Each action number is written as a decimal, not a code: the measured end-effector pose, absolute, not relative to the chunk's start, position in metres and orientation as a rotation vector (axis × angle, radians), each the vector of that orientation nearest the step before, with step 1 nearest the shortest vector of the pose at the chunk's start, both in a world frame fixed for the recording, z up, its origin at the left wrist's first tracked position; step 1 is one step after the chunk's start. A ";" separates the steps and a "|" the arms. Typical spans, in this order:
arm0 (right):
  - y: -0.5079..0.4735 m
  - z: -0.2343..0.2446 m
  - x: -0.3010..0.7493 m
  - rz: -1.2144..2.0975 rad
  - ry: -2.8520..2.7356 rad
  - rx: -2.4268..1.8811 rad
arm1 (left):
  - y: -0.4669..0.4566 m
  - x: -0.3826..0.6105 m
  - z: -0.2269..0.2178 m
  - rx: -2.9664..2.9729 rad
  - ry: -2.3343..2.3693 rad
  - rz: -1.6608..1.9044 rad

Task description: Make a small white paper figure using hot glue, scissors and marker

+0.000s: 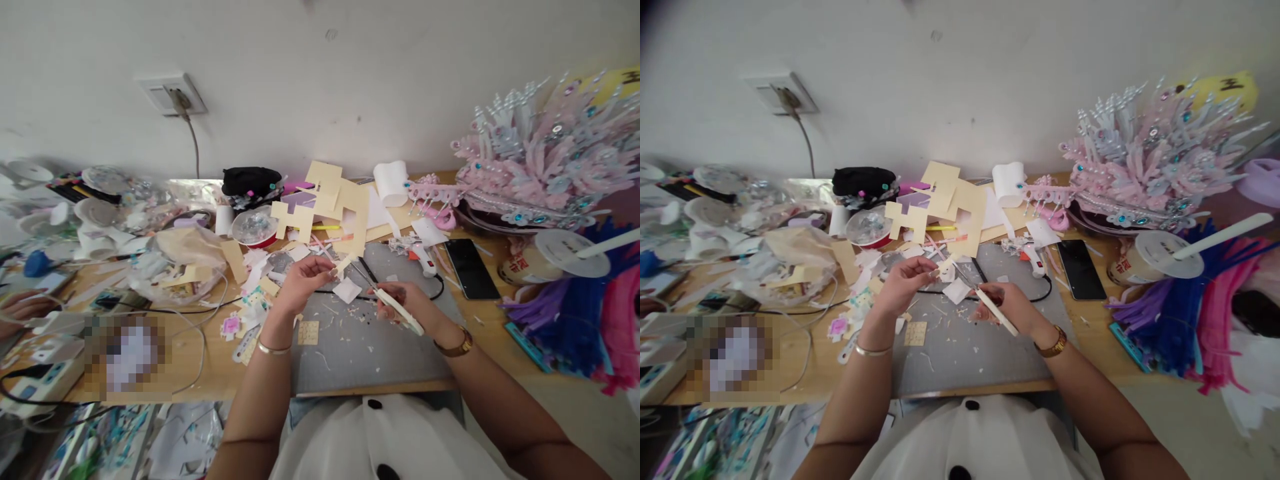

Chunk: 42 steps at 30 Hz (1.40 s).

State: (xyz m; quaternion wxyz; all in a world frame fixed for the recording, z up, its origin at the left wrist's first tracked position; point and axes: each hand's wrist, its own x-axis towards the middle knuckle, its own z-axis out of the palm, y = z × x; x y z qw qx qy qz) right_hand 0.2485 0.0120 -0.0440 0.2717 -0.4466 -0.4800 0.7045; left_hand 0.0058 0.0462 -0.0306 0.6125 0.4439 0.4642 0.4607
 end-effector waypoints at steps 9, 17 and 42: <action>0.011 -0.048 0.249 1.851 -1.332 -1.230 | 0.044 0.009 -0.029 1.013 1.041 1.009; 0.011 -0.035 0.246 1.807 -1.404 -1.252 | 0.044 0.008 -0.028 1.034 1.040 0.973; 0.012 -0.040 0.249 1.777 -1.477 -1.382 | 0.044 0.009 -0.028 1.022 1.072 0.920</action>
